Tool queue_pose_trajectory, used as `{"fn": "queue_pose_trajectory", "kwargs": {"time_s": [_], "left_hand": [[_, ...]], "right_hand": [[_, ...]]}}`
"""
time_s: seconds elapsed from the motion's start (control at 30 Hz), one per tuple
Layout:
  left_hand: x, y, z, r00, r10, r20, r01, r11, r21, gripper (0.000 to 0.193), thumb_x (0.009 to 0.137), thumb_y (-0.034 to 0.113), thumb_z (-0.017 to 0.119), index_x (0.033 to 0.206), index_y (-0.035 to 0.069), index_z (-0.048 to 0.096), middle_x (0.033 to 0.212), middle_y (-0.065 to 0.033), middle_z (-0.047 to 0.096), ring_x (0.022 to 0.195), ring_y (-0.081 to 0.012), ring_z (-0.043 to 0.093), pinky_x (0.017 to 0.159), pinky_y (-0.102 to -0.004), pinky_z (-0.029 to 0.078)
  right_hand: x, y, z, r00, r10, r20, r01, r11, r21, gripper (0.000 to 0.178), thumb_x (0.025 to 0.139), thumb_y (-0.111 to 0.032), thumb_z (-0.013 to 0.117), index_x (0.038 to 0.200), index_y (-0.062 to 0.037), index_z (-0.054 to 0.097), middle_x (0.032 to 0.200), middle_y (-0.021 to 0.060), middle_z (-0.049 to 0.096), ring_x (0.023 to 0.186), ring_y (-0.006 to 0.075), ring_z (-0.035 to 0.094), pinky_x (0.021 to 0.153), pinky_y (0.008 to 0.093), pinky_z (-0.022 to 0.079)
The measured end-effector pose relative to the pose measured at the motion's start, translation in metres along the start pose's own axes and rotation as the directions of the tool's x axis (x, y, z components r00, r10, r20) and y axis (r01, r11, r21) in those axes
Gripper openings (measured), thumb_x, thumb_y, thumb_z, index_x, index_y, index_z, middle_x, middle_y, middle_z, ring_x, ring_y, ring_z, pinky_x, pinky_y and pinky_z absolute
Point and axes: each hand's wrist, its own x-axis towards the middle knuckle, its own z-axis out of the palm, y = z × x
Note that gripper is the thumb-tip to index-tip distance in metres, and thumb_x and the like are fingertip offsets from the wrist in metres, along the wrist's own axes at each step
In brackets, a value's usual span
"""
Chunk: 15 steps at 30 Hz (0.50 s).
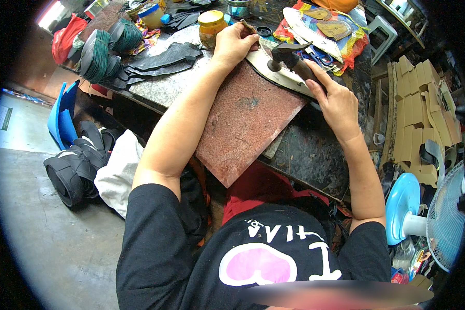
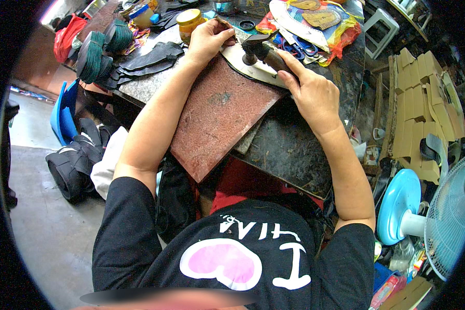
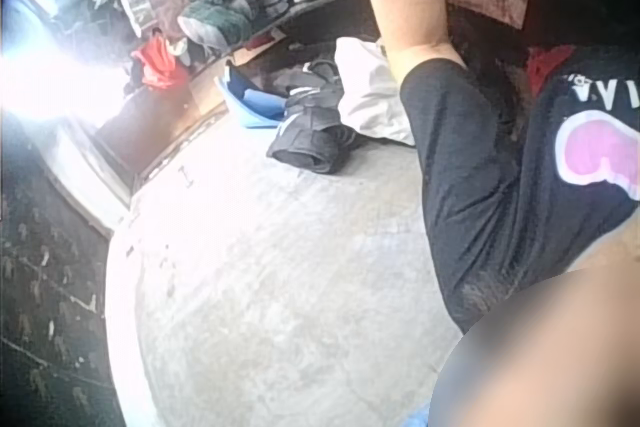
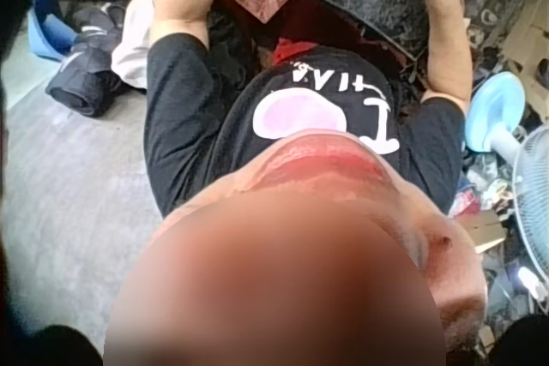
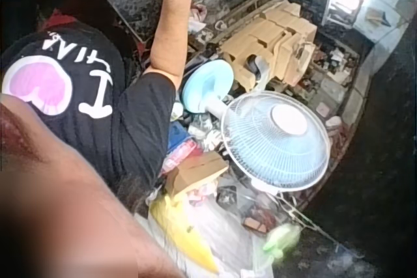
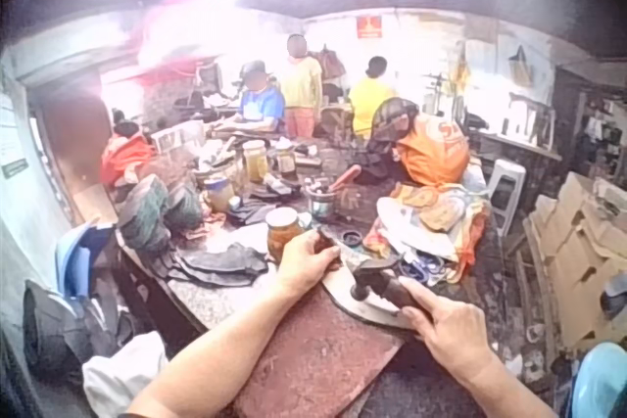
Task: The person aligns a curved shoe upper piece on a workbench, then uses a hammer to tap along the stitched edge to flatten and set the seam. The person repeatedly repositions the piece and continues hammering along different sections of the edge.
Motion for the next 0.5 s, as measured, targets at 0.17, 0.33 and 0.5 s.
{"fn": "queue_pose_trajectory", "kwargs": {"time_s": [0.17, 0.33, 0.5], "left_hand": [[-0.009, 0.011, 0.001, 0.946, 0.325, 0.010, -0.308, 0.887, 0.344, 0.022, 0.085, 0.014, 0.075, 0.102, 0.001, 0.069, 0.092, -0.0162, 0.074, 0.084, -0.0259, 0.074, 0.076, -0.0348, 0.058], [-0.012, 0.020, 0.007, 0.882, 0.467, 0.068, -0.450, 0.788, 0.421, 0.017, 0.085, 0.014, 0.074, 0.096, 0.002, 0.067, 0.087, -0.0200, 0.070, 0.085, -0.0383, 0.069, 0.074, -0.0415, 0.055], [-0.014, 0.020, 0.011, 0.870, 0.486, 0.078, -0.462, 0.751, 0.472, 0.016, 0.085, 0.014, 0.072, 0.094, 0.002, 0.066, 0.086, -0.0203, 0.069, 0.084, -0.0392, 0.068, 0.075, -0.0442, 0.054]], "right_hand": [[0.018, -0.006, -0.017, 0.998, -0.020, -0.057, 0.022, 0.999, 0.035, 0.041, 0.094, -0.056, 0.060, 0.131, -0.0396, 0.064, 0.085, 0.0131, 0.072, 0.078, 0.0337, 0.072, 0.068, 0.0429, 0.055], [0.052, -0.013, -0.063, 0.862, -0.128, -0.491, 0.408, 0.750, 0.520, 0.040, 0.099, -0.041, 0.060, 0.135, -0.0232, 0.064, 0.078, 0.0062, 0.066, 0.069, 0.0151, 0.061, 0.063, 0.0276, 0.049], [0.059, -0.014, -0.030, 0.974, -0.116, -0.193, 0.095, 0.989, -0.117, 0.044, 0.101, -0.043, 0.060, 0.140, -0.0251, 0.060, 0.080, 0.0057, 0.072, 0.069, 0.0104, 0.066, 0.065, 0.0281, 0.052]]}}
